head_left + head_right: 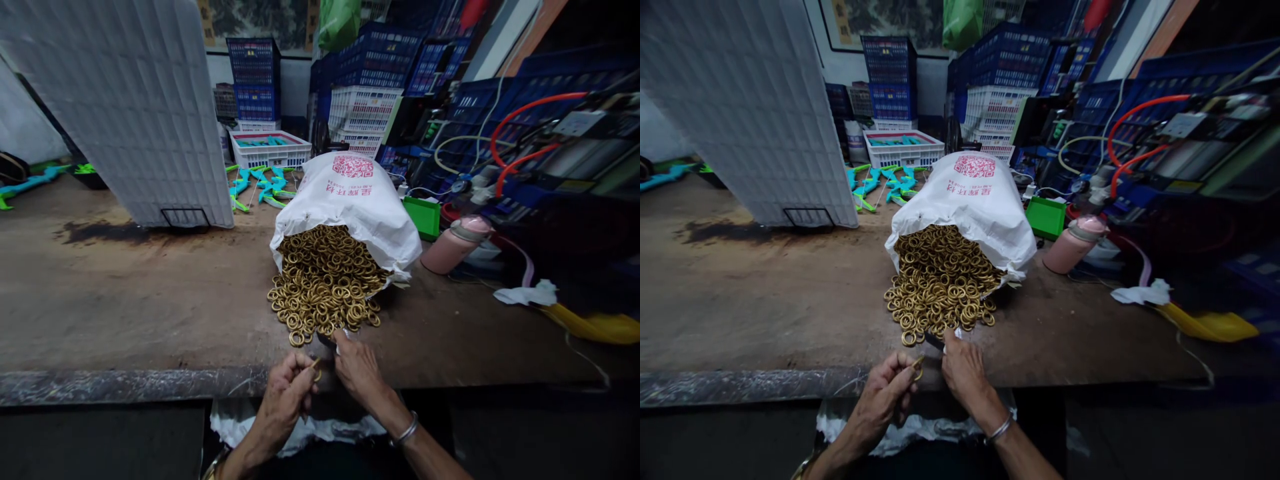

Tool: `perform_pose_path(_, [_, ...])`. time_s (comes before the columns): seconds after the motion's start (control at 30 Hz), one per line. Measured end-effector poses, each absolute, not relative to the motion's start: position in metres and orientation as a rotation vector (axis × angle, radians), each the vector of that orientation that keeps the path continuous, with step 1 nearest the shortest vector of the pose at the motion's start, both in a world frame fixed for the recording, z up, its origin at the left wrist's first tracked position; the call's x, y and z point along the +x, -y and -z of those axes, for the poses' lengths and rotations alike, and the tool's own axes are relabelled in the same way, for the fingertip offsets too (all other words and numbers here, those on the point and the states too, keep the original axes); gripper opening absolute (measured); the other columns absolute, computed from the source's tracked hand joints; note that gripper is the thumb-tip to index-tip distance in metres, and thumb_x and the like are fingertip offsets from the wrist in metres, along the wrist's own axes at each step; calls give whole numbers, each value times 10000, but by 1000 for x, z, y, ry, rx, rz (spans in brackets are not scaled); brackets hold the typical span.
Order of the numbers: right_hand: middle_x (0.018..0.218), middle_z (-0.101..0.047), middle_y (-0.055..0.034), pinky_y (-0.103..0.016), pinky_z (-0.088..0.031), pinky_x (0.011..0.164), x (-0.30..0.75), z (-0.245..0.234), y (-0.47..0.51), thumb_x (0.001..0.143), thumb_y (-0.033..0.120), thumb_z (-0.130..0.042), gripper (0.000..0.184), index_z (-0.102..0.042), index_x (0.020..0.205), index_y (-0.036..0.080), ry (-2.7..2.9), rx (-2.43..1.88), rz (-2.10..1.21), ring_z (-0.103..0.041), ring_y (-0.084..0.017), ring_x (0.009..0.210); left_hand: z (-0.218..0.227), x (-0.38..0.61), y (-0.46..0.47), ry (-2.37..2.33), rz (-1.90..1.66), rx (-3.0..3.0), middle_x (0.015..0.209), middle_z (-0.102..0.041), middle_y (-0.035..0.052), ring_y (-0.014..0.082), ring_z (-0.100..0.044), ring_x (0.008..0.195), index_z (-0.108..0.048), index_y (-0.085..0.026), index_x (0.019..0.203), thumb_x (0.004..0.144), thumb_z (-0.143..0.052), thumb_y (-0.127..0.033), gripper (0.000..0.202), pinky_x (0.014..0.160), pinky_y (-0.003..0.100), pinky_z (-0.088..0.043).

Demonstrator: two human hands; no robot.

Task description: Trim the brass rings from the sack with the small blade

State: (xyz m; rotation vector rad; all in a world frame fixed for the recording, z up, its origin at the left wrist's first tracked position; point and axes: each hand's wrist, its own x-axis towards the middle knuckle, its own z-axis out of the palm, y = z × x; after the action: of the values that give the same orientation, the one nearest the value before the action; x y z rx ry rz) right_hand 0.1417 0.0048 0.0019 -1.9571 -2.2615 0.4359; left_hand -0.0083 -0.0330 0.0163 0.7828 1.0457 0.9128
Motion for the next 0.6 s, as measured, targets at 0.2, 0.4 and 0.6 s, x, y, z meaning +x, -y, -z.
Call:
perform_pose_path(0.2, [803, -647, -44, -228, -311, 580, 137, 0, -16, 678, 36, -404, 368, -491, 1007, 174, 2076, -1848, -374, -583, -156, 703, -9, -14, 29, -801, -986, 447, 698, -570, 15, 60, -462, 481, -499, -147, 783, 730, -601, -372, 252, 375, 151, -346])
perform_pose_path(0.4, [919, -646, -56, -243, -316, 612, 134, -1, -30, 697, 45, -422, 397, -496, 1055, 201, 2185, -1874, -192, -587, -164, 763, -7, -21, 24, -805, -1000, 341, 710, -601, 53, 93, -511, 524, -521, -134, 724, 708, -623, -345, 235, 379, 164, -347])
perform_pose_path(0.6, [823, -635, -23, -248, -274, 576, 137, -3, -34, 708, 31, -378, 315, -525, 920, 211, 2193, -1895, -184, -574, -145, 714, 1, -25, 21, -687, -932, 189, 617, -530, -7, 80, -484, 475, -534, -155, 729, 719, -599, -352, 207, 366, 151, -310])
